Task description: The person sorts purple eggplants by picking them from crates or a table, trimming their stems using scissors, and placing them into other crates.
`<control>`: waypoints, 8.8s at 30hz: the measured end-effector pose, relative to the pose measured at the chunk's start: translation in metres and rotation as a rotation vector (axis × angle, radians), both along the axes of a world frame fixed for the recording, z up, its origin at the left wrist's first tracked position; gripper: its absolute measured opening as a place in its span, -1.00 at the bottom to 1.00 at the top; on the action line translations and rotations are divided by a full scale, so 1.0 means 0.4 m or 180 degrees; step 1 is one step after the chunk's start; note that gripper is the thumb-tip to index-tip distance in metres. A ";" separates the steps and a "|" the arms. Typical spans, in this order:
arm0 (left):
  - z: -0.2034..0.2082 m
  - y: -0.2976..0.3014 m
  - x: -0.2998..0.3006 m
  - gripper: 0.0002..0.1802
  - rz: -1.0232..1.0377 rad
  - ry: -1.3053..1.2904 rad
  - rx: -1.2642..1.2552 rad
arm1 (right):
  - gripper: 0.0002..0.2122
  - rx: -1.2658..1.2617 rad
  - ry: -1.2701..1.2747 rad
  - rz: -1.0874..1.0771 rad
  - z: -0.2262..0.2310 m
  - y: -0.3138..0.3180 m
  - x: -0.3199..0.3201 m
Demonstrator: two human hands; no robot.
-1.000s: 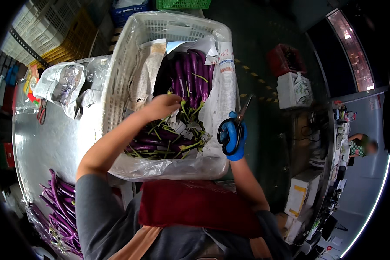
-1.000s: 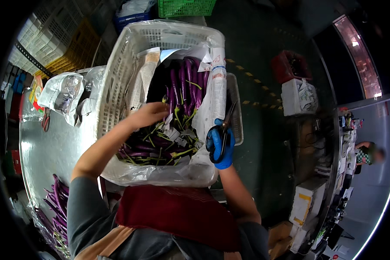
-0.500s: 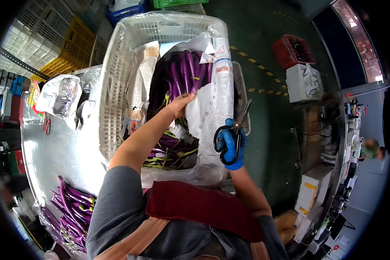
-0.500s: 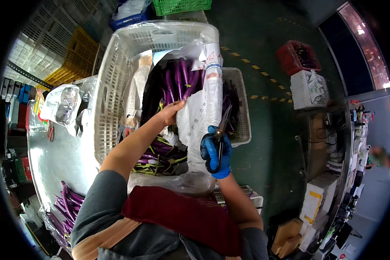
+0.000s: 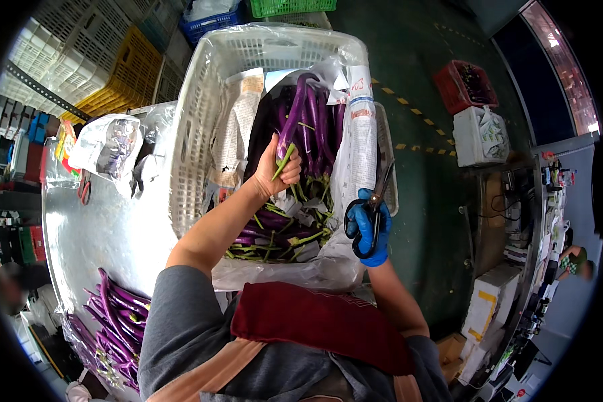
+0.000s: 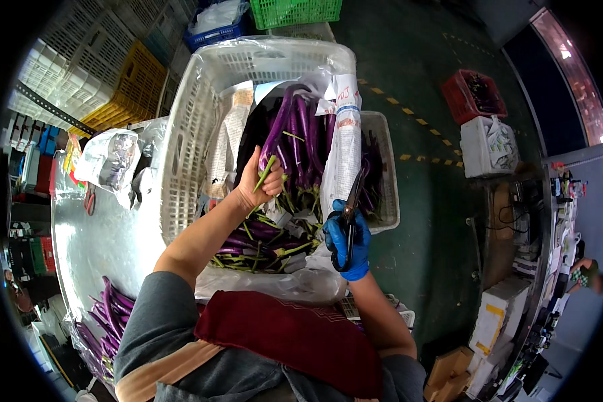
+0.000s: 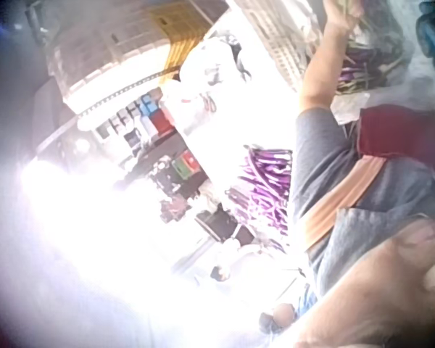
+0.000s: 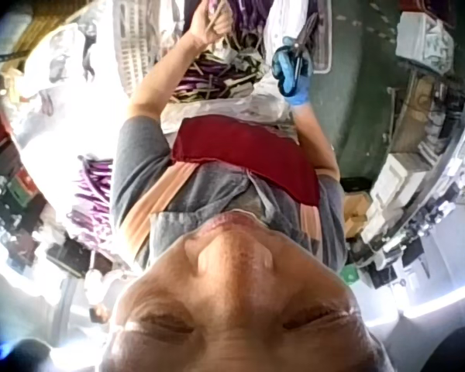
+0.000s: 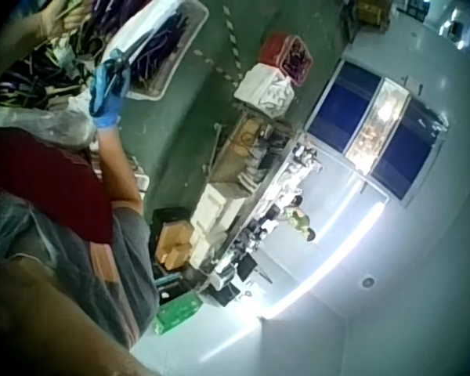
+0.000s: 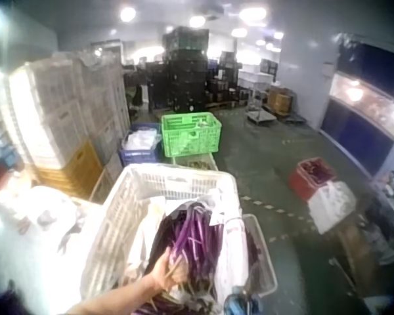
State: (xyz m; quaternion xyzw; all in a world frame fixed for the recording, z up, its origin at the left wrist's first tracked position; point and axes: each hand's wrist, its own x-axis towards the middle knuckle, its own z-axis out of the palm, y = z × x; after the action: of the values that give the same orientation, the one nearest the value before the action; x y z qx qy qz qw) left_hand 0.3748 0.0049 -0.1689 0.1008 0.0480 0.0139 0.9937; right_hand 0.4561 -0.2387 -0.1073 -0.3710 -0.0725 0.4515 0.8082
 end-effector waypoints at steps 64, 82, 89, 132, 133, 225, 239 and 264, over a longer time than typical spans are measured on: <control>-0.269 0.140 0.293 -0.31 0.1130 0.3119 0.5422 | -0.59 -0.1664 -0.2937 -0.0666 -0.048 0.024 0.088; -0.079 0.151 0.276 -0.30 -0.0096 0.1984 0.2700 | -0.53 -0.1679 -0.3245 -0.0810 -0.037 0.019 0.103; -0.112 0.150 0.290 -0.38 -0.0141 0.2114 0.2962 | -0.54 -0.1631 -0.3364 -0.0899 -0.063 0.026 0.098; 0.345 0.090 -0.094 -0.31 0.0977 -0.0045 0.1653 | -0.59 -0.1123 -0.3276 -0.1076 0.024 0.019 0.090; 0.359 0.078 -0.091 -0.35 0.1068 0.0047 0.1757 | -0.65 -0.0583 -0.2293 -0.0975 0.035 0.019 0.086; 0.274 0.134 -0.176 -0.59 0.1966 0.0371 0.1311 | -0.74 -0.1996 -0.6294 0.3371 0.277 0.235 0.015; 0.336 0.087 -0.140 -0.53 0.2398 0.0464 0.2536 | -0.55 -0.1656 -0.5026 0.4470 0.379 0.308 0.001; 0.327 0.064 -0.087 -0.60 0.2580 0.0843 0.2601 | -0.79 -0.2418 -0.7257 0.3574 0.253 0.271 -0.054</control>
State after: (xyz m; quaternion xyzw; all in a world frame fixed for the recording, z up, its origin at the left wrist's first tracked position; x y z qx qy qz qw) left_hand 0.3398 0.0305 -0.0382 0.4499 0.1971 0.3971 0.7753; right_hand 0.4347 -0.1302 -0.0060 -0.6612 -0.7185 0.1521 -0.1532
